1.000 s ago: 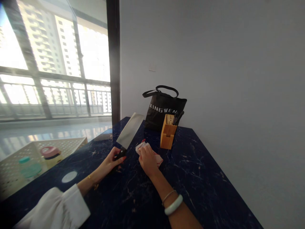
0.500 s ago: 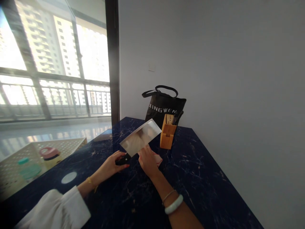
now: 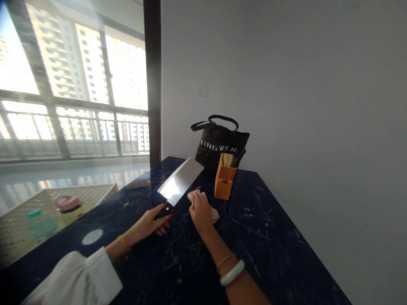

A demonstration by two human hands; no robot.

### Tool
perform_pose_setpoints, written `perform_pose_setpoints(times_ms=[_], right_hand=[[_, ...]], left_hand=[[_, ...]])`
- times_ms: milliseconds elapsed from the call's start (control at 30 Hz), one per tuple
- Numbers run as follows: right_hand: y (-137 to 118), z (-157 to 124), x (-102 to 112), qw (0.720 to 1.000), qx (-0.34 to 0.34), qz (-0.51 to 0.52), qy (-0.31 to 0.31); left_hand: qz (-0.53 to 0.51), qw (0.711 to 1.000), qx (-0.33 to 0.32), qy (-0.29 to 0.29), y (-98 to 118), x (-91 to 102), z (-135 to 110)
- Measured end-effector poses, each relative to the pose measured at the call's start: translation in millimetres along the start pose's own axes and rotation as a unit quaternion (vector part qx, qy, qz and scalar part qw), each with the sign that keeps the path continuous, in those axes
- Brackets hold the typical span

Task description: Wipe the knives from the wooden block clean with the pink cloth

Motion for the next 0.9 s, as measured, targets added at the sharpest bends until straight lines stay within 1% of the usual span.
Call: perform_pose_setpoints(times_ms=[67,133,233,300,400,500,600,667,767,900], right_hand=[[11.5,-0.5,5.5,0.998,-0.043,0.034,0.038],[19.1,-1.9,9.7,0.994,-0.069,0.055,0.071],[16.5,-2.9,12.5,0.993,-0.065,0.052,0.084],[7.3,-2.6,11.6,0.996,-0.049,0.039,0.065],[-13.5,-2.0,6.9,1.0,-0.015,0.022,0.015],[-36.7,-2.3,-0.8,0.999,0.033,0.012,-0.028],[-51.5,-2.5,-10.7,0.997,0.06,0.004,-0.052],[-55.8,-1.9,-18.8,0.995,0.065,-0.014,-0.07],[-57.4,-0.1,-28.8,0.992,0.066,-0.046,-0.098],[-55.0,1.8,-33.5,0.988,0.054,-0.071,-0.129]], left_hand=[[0.026,0.999,0.017,0.038,-7.3,8.8,1.3],[0.075,0.995,0.018,0.065,-10.4,16.8,1.6],[0.132,0.989,0.018,0.07,-11.2,21.0,2.1],[0.161,0.984,0.027,0.067,-11.4,20.1,2.7],[0.218,0.973,0.037,0.069,-9.1,17.5,2.6],[0.292,0.953,0.036,0.079,-3.4,15.4,0.4],[0.36,0.929,0.035,0.077,1.4,13.0,-1.6],[0.388,0.918,0.038,0.07,1.6,12.0,-1.3],[0.405,0.911,0.039,0.06,-1.2,11.5,1.3],[0.418,0.906,0.036,0.052,-3.4,10.0,4.1]])
Point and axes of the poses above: each hand's wrist, its own z-axis towards the middle knuckle, its own x-axis out of the back of the hand, y = z × x, the point moved 8 cm from there along z, towards the middle knuckle, and after that the axes turned 4 degrees about -y, right-handed, at the moved point
